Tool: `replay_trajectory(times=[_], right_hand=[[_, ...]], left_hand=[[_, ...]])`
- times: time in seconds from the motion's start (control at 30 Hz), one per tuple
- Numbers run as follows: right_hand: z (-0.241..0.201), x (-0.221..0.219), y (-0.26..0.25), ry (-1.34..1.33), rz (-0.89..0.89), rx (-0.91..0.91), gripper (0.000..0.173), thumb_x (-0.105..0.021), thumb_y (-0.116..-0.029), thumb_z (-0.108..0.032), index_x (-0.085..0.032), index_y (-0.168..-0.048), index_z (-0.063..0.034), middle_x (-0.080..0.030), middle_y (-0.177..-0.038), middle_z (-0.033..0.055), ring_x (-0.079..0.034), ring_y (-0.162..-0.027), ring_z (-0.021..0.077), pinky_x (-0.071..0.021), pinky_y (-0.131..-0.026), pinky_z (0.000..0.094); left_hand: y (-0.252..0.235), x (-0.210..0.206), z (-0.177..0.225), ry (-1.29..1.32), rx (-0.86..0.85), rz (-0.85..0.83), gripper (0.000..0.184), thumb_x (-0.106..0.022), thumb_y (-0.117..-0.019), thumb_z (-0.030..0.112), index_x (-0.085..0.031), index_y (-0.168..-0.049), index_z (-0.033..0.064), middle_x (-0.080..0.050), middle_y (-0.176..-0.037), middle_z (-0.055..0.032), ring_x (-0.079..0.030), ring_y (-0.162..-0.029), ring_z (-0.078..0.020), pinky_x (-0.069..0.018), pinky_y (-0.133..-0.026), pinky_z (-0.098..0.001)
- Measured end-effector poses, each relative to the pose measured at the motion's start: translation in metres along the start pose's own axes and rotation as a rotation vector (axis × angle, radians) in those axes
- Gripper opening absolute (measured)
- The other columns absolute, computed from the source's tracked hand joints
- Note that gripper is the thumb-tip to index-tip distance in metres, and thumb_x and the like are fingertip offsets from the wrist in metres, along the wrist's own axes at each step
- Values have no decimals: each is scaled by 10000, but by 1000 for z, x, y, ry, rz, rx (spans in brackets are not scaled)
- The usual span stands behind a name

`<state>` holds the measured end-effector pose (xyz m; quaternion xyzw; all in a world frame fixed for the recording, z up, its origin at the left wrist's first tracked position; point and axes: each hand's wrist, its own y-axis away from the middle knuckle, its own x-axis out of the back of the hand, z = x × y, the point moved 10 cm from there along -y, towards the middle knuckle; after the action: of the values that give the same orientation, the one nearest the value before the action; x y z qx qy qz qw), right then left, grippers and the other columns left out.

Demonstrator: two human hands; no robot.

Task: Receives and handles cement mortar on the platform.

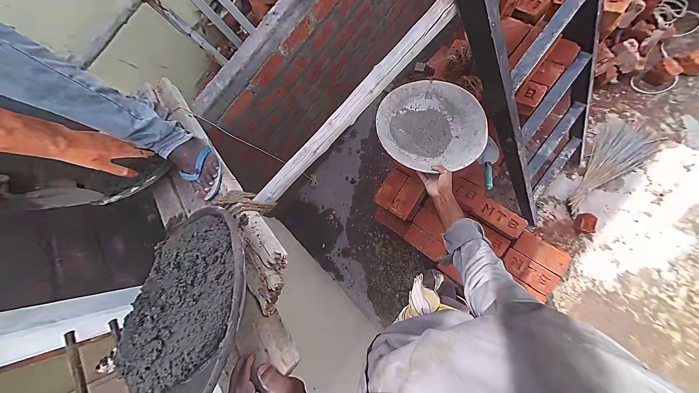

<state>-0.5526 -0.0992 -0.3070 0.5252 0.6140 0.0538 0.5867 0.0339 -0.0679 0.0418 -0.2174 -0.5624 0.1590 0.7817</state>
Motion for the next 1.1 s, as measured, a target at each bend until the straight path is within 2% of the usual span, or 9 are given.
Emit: replay_trajectory(times=[0.1, 0.27, 0.43, 0.6, 0.7, 0.83, 0.93, 1.0, 1.1], right_hand=[[0, 0, -51, -67, 91, 47, 399, -460, -972, -56, -443, -1371, -43, -574, -1320, 240, -639, -1142, 384, -577, -908, 553], [-9, 20, -74, -7, 293, 195, 467, -501, -986, -175, -435, -1439, -81, -522, -1425, 206, -568, -1270, 356, -534, -949, 610], [-14, 21, -69, 76, 250, 68, 540, -503, -1031, -381, -385, -1519, -180, -457, -1535, 156, -491, -1391, 352, -482, -1055, 621], [-30, 51, -43, 454, 175, -52, 651, -545, -1026, -486, -327, -1575, -213, -457, -1543, 176, -574, -1300, 378, -562, -957, 538], [-27, 102, -8, 834, 113, -154, 504, -458, -1080, -442, -462, -1488, -145, -647, -1347, 145, -694, -1115, 308, -597, -862, 467], [-18, 221, 54, 1615, 34, -367, 344, -501, -1077, -259, -601, -1327, -45, -685, -1174, 175, -693, -938, 258, -568, -788, 421], [-10, 303, 109, 2262, -234, -607, 444, -625, -974, -332, -643, -1196, 52, -641, -1212, 292, -633, -1134, 421, -481, -957, 626], [-4, 344, 142, 2384, -290, -735, 454, -648, -959, -330, -660, -1179, 68, -646, -1223, 309, -624, -1170, 459, -471, -967, 666], [13, 363, 174, 2324, -302, -741, 405, -635, -975, -288, -655, -1150, 76, -657, -1173, 297, -649, -1102, 432, -500, -931, 626]], left_hand=[[4, -1, -5, 1, -16, 37, 518, -392, -1031, 303, -688, -1142, -107, -647, -1276, -282, -591, -1287, -338, -407, -1149, -382], [6, -3, -16, -23, -42, 77, 634, -333, -1043, 403, -694, -1116, -114, -668, -1233, -279, -624, -1244, -308, -432, -1122, -372], [7, 0, -17, -8, -60, 99, 633, -319, -1039, 404, -696, -1118, -98, -674, -1232, -263, -623, -1248, -303, -428, -1126, -385], [7, -1, -21, 42, -42, 104, 622, -318, -1042, 394, -680, -1127, -105, -652, -1250, -273, -599, -1262, -318, -408, -1139, -392], [7, -1, -23, 73, -26, 108, 605, -332, -1036, 374, -672, -1135, -116, -646, -1266, -278, -590, -1278, -324, -402, -1149, -401], [7, -3, -20, 88, 8, 85, 570, -341, -1042, 324, -649, -1174, -138, -625, -1296, -291, -571, -1305, -331, -391, -1164, -386], [5, -5, -16, 87, 31, 54, 549, -339, -1036, 293, -636, -1212, -134, -607, -1329, -290, -557, -1323, -327, -388, -1169, -382], [4, -5, -17, 75, 3, 68, 501, -375, -1030, 267, -667, -1171, -115, -622, -1310, -281, -570, -1305, -337, -403, -1151, -394], [0, 0, -9, 61, -54, 122, 487, -431, -1026, 301, -723, -1116, -79, -662, -1252, -288, -610, -1255, -376, -438, -1116, -426]])
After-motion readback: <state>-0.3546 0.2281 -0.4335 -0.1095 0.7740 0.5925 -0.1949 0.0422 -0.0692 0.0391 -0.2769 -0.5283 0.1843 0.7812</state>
